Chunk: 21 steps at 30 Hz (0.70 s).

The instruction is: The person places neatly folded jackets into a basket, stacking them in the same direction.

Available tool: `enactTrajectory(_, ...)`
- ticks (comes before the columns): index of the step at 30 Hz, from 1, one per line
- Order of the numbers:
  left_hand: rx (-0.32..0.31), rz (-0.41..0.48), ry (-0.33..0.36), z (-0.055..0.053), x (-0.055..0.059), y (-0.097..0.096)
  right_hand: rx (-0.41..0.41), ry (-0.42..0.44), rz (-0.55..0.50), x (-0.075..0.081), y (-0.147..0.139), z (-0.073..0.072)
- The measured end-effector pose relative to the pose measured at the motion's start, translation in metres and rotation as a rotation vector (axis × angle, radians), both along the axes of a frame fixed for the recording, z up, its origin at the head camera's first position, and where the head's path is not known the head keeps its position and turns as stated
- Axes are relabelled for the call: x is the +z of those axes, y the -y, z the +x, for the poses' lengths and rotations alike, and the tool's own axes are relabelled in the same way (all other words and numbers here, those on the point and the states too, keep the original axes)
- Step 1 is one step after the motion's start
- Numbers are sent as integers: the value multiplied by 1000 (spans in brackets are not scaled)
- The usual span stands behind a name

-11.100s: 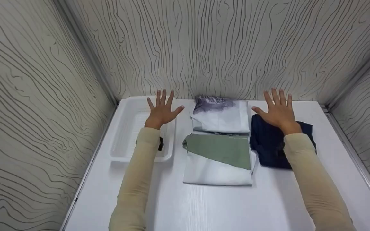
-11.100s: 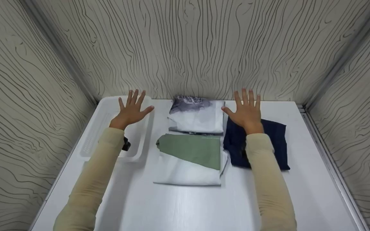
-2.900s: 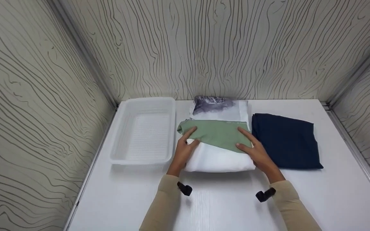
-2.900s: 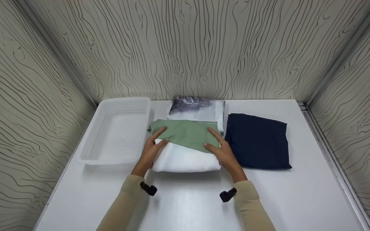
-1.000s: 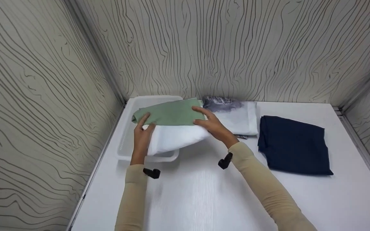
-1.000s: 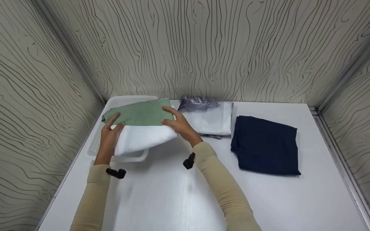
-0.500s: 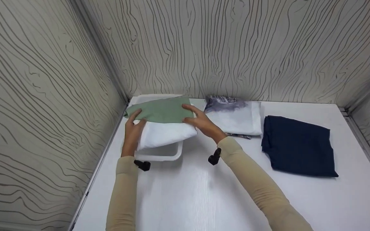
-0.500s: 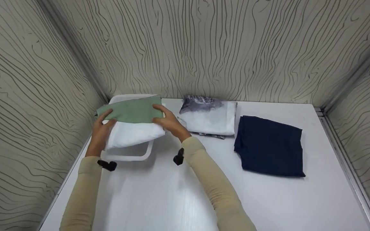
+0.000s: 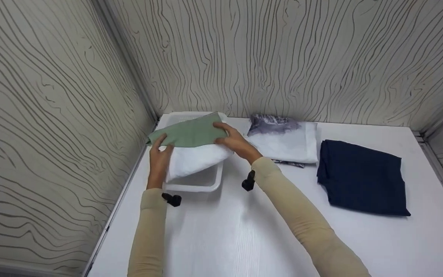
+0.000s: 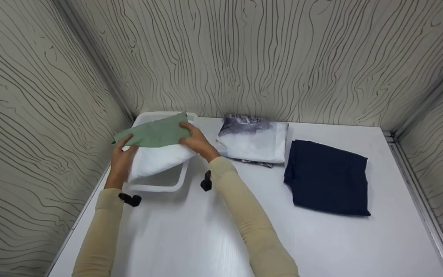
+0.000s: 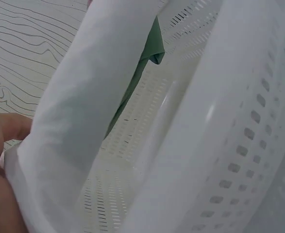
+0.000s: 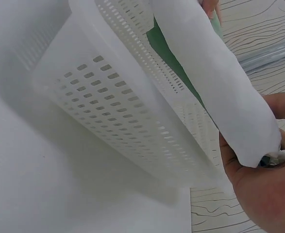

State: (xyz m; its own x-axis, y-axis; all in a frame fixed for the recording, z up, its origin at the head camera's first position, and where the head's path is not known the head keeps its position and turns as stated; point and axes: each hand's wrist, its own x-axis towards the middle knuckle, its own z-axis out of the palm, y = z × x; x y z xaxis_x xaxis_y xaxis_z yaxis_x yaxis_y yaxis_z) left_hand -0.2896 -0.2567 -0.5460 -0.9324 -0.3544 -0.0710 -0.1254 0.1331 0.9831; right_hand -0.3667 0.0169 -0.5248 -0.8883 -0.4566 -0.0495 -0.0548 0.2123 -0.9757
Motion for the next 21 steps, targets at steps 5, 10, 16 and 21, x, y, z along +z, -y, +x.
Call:
enactTrajectory(5,15,7,15,3,0,-2,-10,-13,38,2,5,-6)
enactTrajectory(10,19,1,8,7,-1,-5,-5,-35,50,0,6,-9)
enactTrajectory(16,8,14,-8,19,-3,-15,-21,-127,88,-5,9,-13)
enactTrajectory(21,5,1,34,31,-4,-21,-24,-244,222,-5,14,-16)
